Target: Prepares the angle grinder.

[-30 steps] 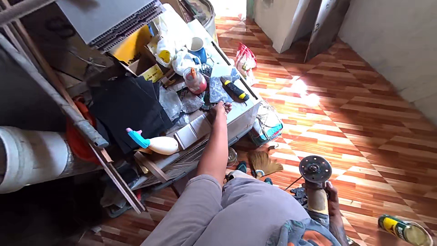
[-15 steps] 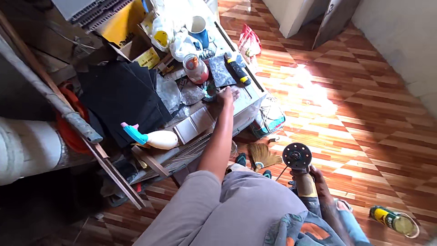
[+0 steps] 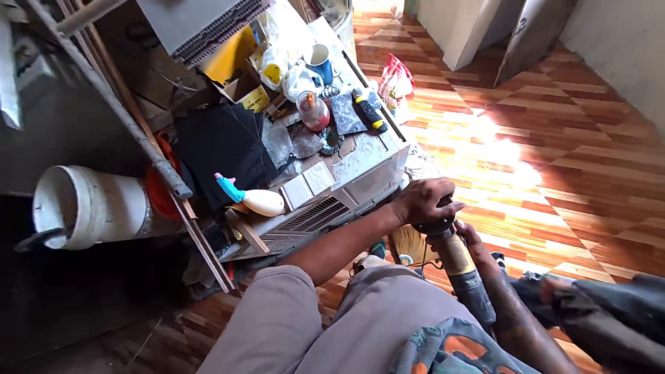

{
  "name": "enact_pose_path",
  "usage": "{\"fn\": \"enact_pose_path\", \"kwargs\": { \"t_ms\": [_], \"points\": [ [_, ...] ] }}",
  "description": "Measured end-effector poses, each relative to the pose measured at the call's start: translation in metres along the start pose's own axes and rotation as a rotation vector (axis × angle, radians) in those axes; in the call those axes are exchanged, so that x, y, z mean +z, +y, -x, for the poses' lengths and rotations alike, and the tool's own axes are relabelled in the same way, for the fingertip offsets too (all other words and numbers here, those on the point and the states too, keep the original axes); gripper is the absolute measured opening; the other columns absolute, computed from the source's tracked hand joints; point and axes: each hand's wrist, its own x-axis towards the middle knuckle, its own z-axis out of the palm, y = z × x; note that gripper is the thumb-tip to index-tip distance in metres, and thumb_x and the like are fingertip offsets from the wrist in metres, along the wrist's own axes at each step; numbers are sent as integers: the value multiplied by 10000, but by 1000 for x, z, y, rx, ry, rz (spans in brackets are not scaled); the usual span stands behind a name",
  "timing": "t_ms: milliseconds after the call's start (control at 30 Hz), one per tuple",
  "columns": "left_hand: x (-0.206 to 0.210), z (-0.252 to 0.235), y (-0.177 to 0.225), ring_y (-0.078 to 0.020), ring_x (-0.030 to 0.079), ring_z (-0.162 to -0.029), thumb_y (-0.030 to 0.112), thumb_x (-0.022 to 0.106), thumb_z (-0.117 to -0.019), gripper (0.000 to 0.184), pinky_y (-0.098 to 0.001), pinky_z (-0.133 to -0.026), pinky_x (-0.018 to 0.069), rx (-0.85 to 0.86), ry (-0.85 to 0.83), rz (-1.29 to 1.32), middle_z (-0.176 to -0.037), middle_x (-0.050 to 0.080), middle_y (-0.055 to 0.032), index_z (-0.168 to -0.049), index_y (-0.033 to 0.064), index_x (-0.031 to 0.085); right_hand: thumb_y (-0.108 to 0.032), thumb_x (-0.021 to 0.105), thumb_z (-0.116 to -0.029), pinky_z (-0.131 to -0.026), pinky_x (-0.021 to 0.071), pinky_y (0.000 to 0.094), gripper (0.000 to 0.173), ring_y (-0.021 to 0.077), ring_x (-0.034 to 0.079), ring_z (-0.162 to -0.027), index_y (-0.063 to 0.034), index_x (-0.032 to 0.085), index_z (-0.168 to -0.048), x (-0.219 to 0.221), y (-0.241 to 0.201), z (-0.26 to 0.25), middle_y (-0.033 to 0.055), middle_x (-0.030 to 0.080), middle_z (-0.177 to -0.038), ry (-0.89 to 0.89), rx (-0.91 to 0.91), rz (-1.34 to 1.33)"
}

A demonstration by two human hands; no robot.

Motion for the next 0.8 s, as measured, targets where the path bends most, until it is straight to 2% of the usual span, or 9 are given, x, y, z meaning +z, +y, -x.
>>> {"fn": "enact_pose_path", "kwargs": {
  "t_ms": [67,233,467,567,600,633,700,767,800],
  "points": [
    [-5,0,18,-217,638,-780,379,613,-986,396,-385,-709,539,-22,28,-36,-798,627,-89,-783,41,643,-596,651,-886,-760,616,358,594,194,715,-861,-92,629,-1200,7,-10,6,112,723,-999,6,-10,19],
    [14,-16,34,-191,592,-595,219,568,-1028,413,-388,-560,498,-97,223,-7,-633,572,-62,-649,54,584,-525,602,-936,-765,615,363,521,184,709,-871,-103,610,-1240,4,-18,19,96,717,-1009,15,-78,108],
    [35,-8,50,-180,566,-570,227,546,-1035,419,-394,-540,475,-193,283,21,-614,558,-47,-649,67,576,-559,651,-890,-771,615,369,586,173,707,-863,-96,605,-1245,-11,-12,36,69,712,-983,-19,-119,216],
    [41,-1,60,-193,582,-583,213,536,-1030,388,-414,-558,487,-266,304,30,-624,573,-58,-681,56,603,-581,658,-872,-776,613,375,631,162,707,-868,-81,600,-1252,-17,-7,41,51,714,-975,-1,-171,294],
    [44,2,65,-207,611,-610,195,512,-1040,379,-434,-593,519,-338,340,68,-647,604,-76,-723,35,646,-578,652,-874,-816,612,385,687,168,708,-912,-50,575,-1306,-19,-7,44,66,717,-1023,27,-198,337],
    [48,2,70,-213,579,-587,191,479,-1060,398,-433,-583,496,-429,417,122,-629,570,-84,-728,25,623,-578,654,-881,-857,607,403,750,182,706,-953,-9,542,-1356,-22,-9,45,93,716,-1073,48,-225,386],
    [47,0,81,-198,532,-579,215,454,-1079,416,-409,-586,471,-599,580,212,-628,526,-79,-743,17,598,-565,687,-870,-850,614,397,784,172,711,-932,17,523,-1369,-14,-21,48,92,715,-1062,76,-274,441],
    [43,-7,94,-187,547,-642,264,443,-1097,437,-405,-646,487,-717,708,316,-694,559,-98,-830,-28,631,-502,679,-877,-800,618,359,735,129,703,-868,-16,510,-1402,1,-45,59,55,708,-1015,96,-284,502],
    [43,-7,98,-195,598,-718,307,427,-1104,473,-424,-720,526,-746,742,386,-770,619,-126,-917,-58,662,-489,668,-888,-801,614,360,716,129,699,-866,-33,510,-1417,4,-53,65,57,707,-1017,94,-283,519]
  ]
}}
